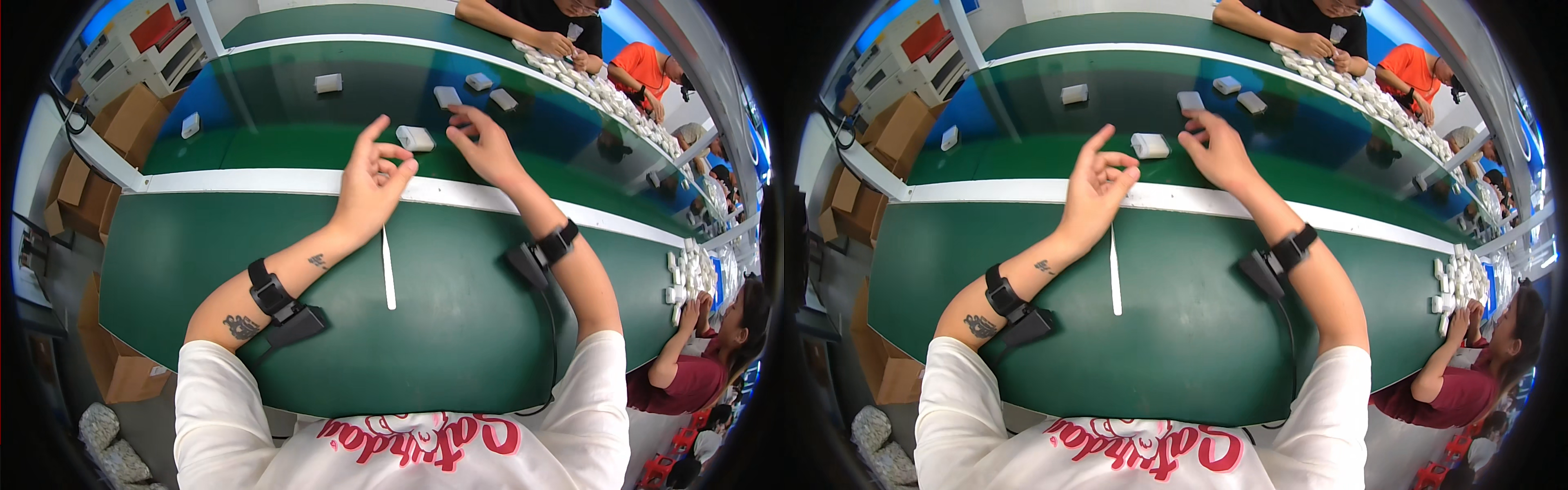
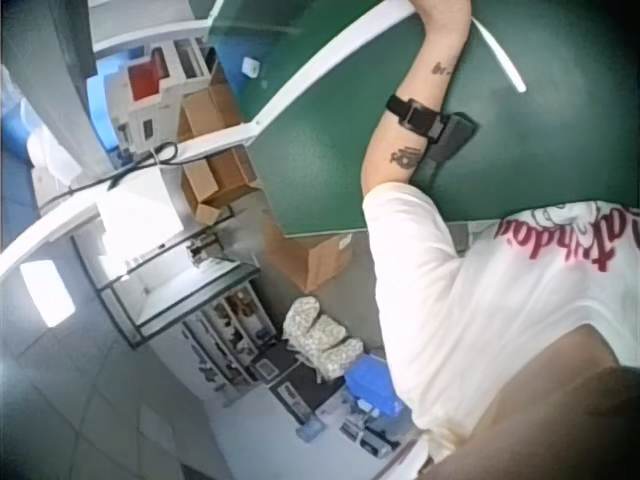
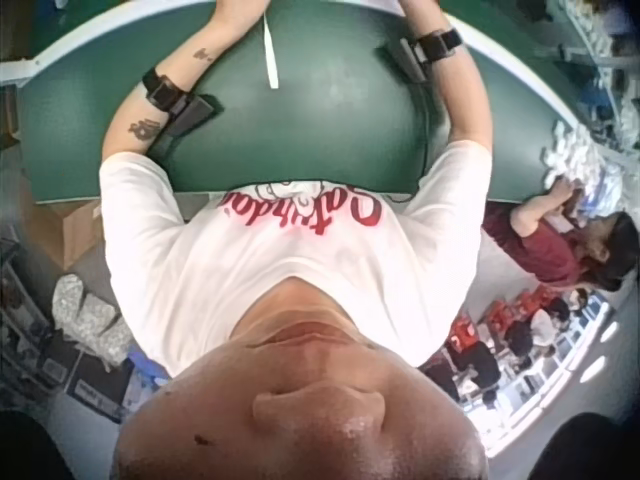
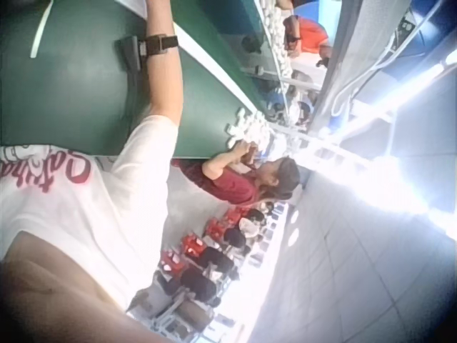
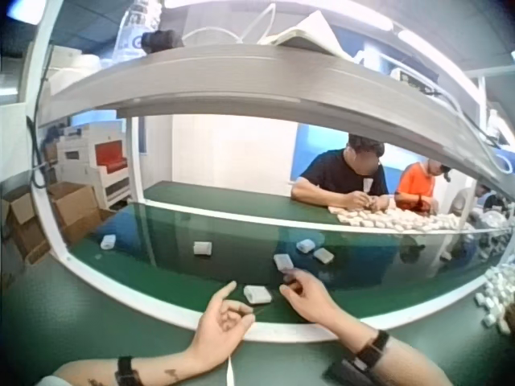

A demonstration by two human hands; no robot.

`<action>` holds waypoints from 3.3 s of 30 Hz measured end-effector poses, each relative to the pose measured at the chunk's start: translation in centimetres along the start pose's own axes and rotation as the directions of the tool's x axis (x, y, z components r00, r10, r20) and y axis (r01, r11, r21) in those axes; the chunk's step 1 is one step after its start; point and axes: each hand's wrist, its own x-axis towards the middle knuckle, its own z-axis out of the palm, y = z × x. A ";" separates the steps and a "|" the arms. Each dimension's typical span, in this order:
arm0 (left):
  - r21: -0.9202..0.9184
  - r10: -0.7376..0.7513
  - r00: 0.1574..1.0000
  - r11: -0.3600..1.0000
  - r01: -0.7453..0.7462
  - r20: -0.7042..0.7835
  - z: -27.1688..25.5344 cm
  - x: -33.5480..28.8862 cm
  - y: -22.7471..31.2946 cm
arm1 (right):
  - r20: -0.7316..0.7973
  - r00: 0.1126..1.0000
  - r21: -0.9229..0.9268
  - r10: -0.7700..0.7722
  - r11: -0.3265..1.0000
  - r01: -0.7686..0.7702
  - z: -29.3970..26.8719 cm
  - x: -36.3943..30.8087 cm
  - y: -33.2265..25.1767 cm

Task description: Manually assemble and inspect small white electronic components at a factory workstation.

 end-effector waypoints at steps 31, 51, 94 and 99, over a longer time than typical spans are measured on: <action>0.284 0.432 0.824 0.791 -0.542 0.367 0.6 -0.3 1.6 | -0.123 0.922 0.113 -0.368 0.918 0.381 -2.0 -9.0 -4.5; 0.187 -0.015 0.929 0.981 -0.058 0.371 0.3 -0.9 1.7 | 0.099 0.990 0.682 -0.100 0.732 0.006 0.0 -9.9 -4.9; 0.095 0.177 0.983 0.980 -0.173 -0.044 0.7 -0.1 -0.3 | 0.230 0.967 0.313 0.111 0.932 -0.182 2.8 8.1 -0.3; 0.309 0.347 0.933 0.880 -0.360 0.098 0.4 -0.4 1.3 | 0.584 0.807 0.789 0.080 0.175 -0.589 -1.8 -3.3 -5.5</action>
